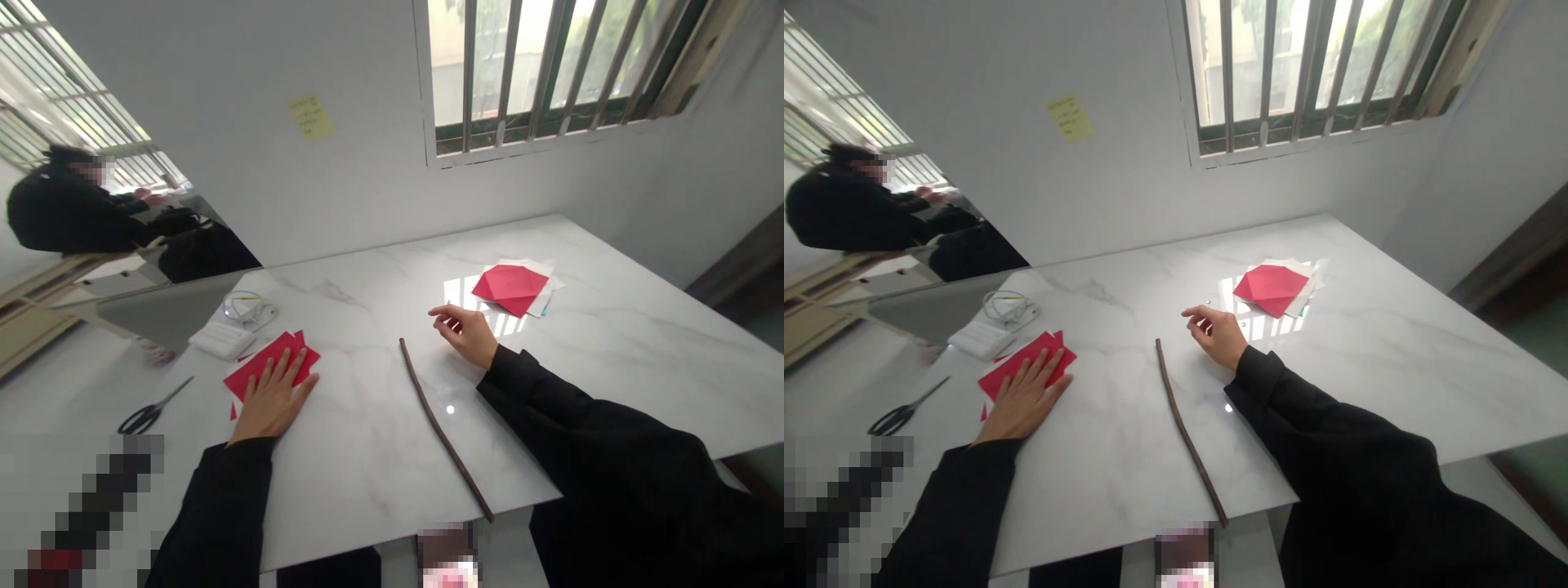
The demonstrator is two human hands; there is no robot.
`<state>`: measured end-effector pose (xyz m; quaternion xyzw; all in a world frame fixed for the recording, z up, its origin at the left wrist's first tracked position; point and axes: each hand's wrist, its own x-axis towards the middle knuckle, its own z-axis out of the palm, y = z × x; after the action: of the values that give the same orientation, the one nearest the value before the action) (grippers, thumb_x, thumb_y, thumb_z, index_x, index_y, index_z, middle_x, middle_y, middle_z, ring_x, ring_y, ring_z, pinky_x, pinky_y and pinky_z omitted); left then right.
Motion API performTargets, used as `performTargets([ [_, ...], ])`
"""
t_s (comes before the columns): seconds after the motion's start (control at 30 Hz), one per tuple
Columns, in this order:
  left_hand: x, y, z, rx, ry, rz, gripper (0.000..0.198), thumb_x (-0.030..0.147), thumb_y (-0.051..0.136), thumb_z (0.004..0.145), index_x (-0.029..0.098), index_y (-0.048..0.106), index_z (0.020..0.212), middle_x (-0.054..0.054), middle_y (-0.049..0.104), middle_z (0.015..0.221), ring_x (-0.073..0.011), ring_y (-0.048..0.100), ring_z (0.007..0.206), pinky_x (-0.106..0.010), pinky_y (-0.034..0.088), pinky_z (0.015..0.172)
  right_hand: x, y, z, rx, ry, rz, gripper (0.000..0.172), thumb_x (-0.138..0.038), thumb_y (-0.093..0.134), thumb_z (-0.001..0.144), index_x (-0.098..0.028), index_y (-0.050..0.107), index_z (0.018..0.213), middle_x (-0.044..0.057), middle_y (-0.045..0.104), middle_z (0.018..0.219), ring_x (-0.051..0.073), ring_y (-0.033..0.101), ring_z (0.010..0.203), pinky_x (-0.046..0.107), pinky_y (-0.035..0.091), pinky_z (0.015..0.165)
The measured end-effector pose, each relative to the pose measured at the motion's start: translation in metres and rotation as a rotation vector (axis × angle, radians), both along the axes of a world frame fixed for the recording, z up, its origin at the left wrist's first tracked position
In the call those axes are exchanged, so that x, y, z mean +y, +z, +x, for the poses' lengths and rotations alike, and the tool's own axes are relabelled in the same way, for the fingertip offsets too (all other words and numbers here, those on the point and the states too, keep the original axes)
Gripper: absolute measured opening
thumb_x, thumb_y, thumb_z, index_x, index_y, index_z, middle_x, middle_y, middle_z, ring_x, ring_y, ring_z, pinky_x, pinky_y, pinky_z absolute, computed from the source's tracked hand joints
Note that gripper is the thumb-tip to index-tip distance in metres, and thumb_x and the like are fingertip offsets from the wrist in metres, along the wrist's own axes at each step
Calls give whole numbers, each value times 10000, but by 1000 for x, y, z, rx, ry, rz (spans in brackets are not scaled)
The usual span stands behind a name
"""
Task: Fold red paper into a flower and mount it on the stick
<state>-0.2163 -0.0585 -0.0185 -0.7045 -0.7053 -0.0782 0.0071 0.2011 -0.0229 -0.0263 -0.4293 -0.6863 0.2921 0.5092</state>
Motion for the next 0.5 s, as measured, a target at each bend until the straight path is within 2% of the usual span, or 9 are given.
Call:
performTargets([
  [0.13,5,4,-7,-51,55,17,686,598,486,904,290,528,1515,-110,360,1669,-457,309,1528,-718,268,1178,20,2,27,-219,-132,141,255,-240,582,914,-239,750,1105,44,758,917,212,672,772,367,542,772],
  [0.23,6,16,3,-77,42,178,654,624,458,901,299,586,1454,-80,404,1652,-461,304,1523,-707,220,1207,41,2,64,-372,-324,179,293,-238,563,920,-195,740,1149,106,765,1064,283,685,977,435,531,920],
  [0.3,4,32,26,-141,-51,355,601,603,492,897,294,630,1394,-55,431,1634,-437,325,1514,-647,213,1244,52,-1,87,-419,-442,154,315,-238,543,930,-176,732,1174,137,749,1148,314,662,1117,462,509,1001],
  [0.37,1,51,61,-227,-162,524,517,516,564,893,289,651,1350,-38,435,1623,-371,384,1490,-539,256,1267,59,-8,105,-468,-516,114,337,-248,554,934,-162,710,1220,160,719,1232,333,632,1188,486,480,1054],
  [0.43,2,66,101,-284,-272,593,434,425,604,902,295,669,1311,-45,490,1567,-325,444,1447,-487,299,1254,62,-16,114,-523,-544,76,411,-301,612,930,-139,665,1304,199,676,1307,360,589,1252,512,454,1085],
  [0.5,8,71,140,-343,-365,631,363,348,608,904,270,695,1248,-75,552,1493,-318,498,1382,-490,349,1214,64,-23,117,-573,-536,41,533,-365,677,907,-120,617,1376,233,634,1363,379,557,1291,529,433,1102],
])
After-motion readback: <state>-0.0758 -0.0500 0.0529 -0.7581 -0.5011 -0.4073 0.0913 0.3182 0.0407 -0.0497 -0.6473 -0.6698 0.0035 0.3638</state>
